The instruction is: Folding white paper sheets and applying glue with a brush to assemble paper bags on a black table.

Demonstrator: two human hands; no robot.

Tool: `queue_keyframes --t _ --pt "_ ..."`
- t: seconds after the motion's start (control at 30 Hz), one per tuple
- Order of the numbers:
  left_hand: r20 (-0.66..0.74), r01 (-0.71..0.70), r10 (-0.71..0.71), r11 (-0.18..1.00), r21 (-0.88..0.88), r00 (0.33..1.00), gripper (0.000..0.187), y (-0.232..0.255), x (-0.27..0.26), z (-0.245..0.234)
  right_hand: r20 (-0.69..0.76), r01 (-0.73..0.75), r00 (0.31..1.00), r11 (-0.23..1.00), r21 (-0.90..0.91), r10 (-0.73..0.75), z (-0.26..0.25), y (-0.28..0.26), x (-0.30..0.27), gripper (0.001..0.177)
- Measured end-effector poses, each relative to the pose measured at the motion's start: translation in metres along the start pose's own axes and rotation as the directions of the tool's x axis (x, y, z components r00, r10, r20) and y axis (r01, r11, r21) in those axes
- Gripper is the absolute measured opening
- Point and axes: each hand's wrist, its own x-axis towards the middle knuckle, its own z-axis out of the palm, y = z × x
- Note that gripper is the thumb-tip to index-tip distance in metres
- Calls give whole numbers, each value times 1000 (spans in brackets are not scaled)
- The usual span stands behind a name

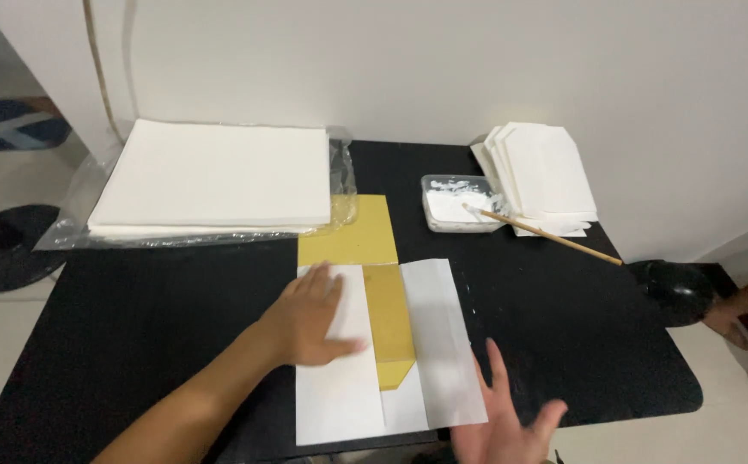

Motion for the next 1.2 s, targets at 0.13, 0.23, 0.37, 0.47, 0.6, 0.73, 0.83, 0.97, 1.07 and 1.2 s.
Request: queue_keyframes --t 0.13,0.23,0.37,0.47,0.6,0.73,0.83,0.97,1.07,1.2 --pt "-19 -104 104 995 3 994 134 -12 -25 27 -175 -116 977 993 24 118 14 -4 26 113" --pt "-13 -62 62 998 4 998 137 -4 -30 24 -135 -175 973 981 81 185 12 -7 36 121" --pt "-76 -102 105 994 42 992 144 -2 -24 24 -214 -225 944 965 137 251 -20 -17 39 119" --pt "-33 -103 104 994 37 994 146 1 -25 17 -320 -235 912 966 110 258 -48 -21 37 110" --pt "-29 -121 122 993 15 992 144 0 -24 14 -461 -232 856 971 58 232 -83 -28 35 102" --pt "-22 -100 100 995 14 995 128 1 -20 19 -387 -252 891 968 16 239 -48 -5 49 102" --pt "-16 -78 79 997 20 997 132 1 -17 22 -365 -244 904 970 -19 220 -17 19 68 102" --pt "-84 -122 124 992 35 989 133 -3 -12 29 -159 -444 886 896 -17 437 -17 33 78 102" --pt "-102 -128 131 991 35 986 132 -4 -12 32 -579 -586 689 805 -91 435 4 39 95 99" --pt "-76 -152 152 988 10 985 123 0 -17 22 -754 -780 555 535 -325 350 6 43 108 85"
